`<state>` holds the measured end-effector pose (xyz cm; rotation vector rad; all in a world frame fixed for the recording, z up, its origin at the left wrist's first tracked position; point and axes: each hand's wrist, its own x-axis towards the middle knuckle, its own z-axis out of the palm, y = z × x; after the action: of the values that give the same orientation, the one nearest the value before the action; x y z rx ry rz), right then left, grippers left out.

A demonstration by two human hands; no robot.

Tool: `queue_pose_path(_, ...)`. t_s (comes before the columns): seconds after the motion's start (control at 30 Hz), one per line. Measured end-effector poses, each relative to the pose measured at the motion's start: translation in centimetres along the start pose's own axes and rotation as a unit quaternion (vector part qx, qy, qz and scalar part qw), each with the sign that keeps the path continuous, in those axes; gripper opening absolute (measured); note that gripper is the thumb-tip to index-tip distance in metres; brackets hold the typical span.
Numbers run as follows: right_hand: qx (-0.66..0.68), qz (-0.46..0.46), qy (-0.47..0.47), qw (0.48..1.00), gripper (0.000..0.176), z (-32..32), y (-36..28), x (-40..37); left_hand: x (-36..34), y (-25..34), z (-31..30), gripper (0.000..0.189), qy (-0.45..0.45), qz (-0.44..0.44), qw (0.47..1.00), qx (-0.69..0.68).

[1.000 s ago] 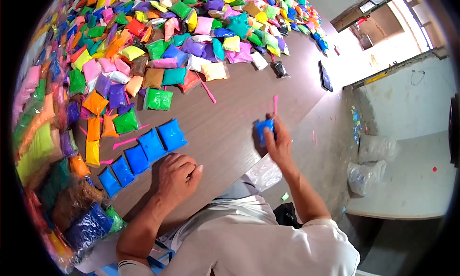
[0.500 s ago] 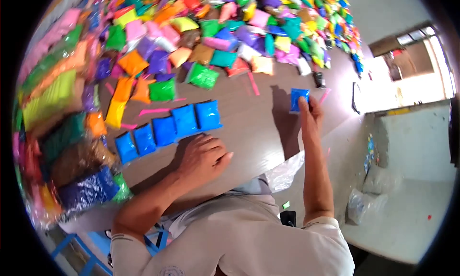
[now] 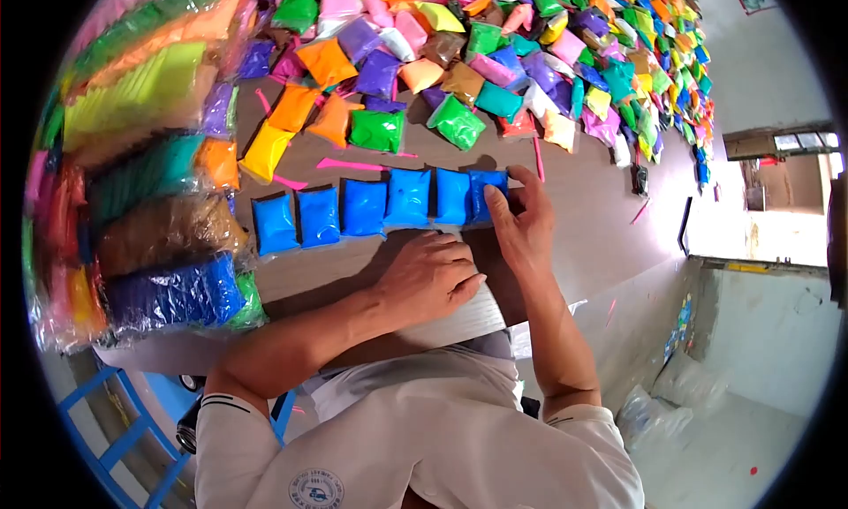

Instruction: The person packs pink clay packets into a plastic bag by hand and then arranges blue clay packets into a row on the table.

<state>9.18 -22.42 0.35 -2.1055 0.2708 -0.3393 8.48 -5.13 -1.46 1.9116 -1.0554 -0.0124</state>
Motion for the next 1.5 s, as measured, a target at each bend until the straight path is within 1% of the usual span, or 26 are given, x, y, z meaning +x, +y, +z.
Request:
queue_pose_path(0.03,-0.022,-0.019,0.009,1.000,0.040,0.1,0.3,-0.1,-0.1,0.0,0.0,0.020,-0.004,-0.004,1.000,-0.001)
queue_pose_path(0.13,-0.163,-0.167,0.062,0.970,0.042,-0.1,1.7,0.2,-0.3,-0.2,0.5,0.020,0.020,0.003,1.000,-0.006)
queue_pose_path(0.23,-0.161,-0.138,0.078,0.974,0.038,0.1,1.1,0.0,-0.3,-0.2,0.5,0.020,0.017,-0.001,1.000,-0.008)
queue_pose_path(0.33,-0.091,-0.008,0.003,0.996,0.033,-0.7,0.9,0.2,-0.3,-0.3,0.7,0.020,0.032,0.004,0.999,-0.012)
queue_pose_path(0.43,-0.059,-0.049,-0.003,0.997,0.028,-0.6,1.9,0.6,-0.4,-0.3,0.5,0.020,0.023,0.012,1.000,0.005)
queue_pose_path(0.53,-0.045,-0.048,0.003,0.998,0.025,-0.5,2.0,0.5,-0.4,-0.2,0.4,0.020,0.019,0.010,1.000,0.004)
queue_pose_path(0.63,-0.006,-0.079,0.024,0.997,0.023,-0.6,2.1,0.4,-0.5,-0.5,0.7,0.020,0.034,0.013,0.999,-0.006)
queue_pose_path(0.73,0.030,-0.068,0.054,0.996,0.020,-0.7,1.3,-0.2,-0.6,-0.2,0.4,0.021,0.030,0.004,0.999,-0.012)
queue_pose_path(0.83,0.007,-0.097,0.021,0.995,0.016,-0.8,-1.1,-1.3,-0.5,-0.2,0.0,0.020,-0.023,-0.002,1.000,0.005)
queue_pose_path(0.87,-0.022,-0.100,-0.025,0.994,0.014,-1.0,-2.9,-1.9,-0.6,-0.5,0.3,0.018,-0.030,0.000,1.000,0.005)
queue_pose_path(0.93,-0.032,-0.161,-0.122,0.979,0.016,-0.7,-5.7,-2.5,-1.0,-1.0,0.9,0.018,-0.047,0.003,0.999,0.007)
queue_pose_path(0.97,-0.042,-0.190,-0.175,0.965,0.017,-0.4,-6.7,-2.7,-1.1,-0.8,0.8,0.019,-0.017,-0.018,0.999,-0.041)
queue_pose_path(1.0,-0.055,-0.221,-0.205,0.952,0.021,0.2,-7.5,-2.8,-0.9,-0.1,0.0,0.021,0.014,-0.038,0.995,-0.088)
queue_pose_path(1.07,-0.080,-0.282,-0.262,0.919,0.027,1.7,-8.8,-3.0,-0.8,0.1,-0.1,0.021,0.040,-0.028,0.996,-0.080)
queue_pose_path(1.2,-0.182,-0.314,-0.307,0.880,0.042,4.7,-10.3,-3.0,-1.6,-0.4,0.7,0.020,0.042,0.011,0.999,-0.017)
queue_pose_path(1.3,-0.240,-0.324,-0.309,0.861,0.043,6.7,-9.7,-3.2,-1.8,-0.8,1.3,0.020,0.044,0.029,0.999,0.008)
queue_pose_path(1.4,-0.238,-0.340,-0.291,0.862,0.044,7.6,-9.9,-3.7,-1.8,-1.2,1.9,0.020,0.050,0.044,0.997,0.027)
queue_pose_path(1.5,-0.247,-0.320,-0.283,0.870,0.047,8.2,-9.9,-4.3,-1.7,-1.7,2.5,0.020,0.061,0.057,0.996,0.031)
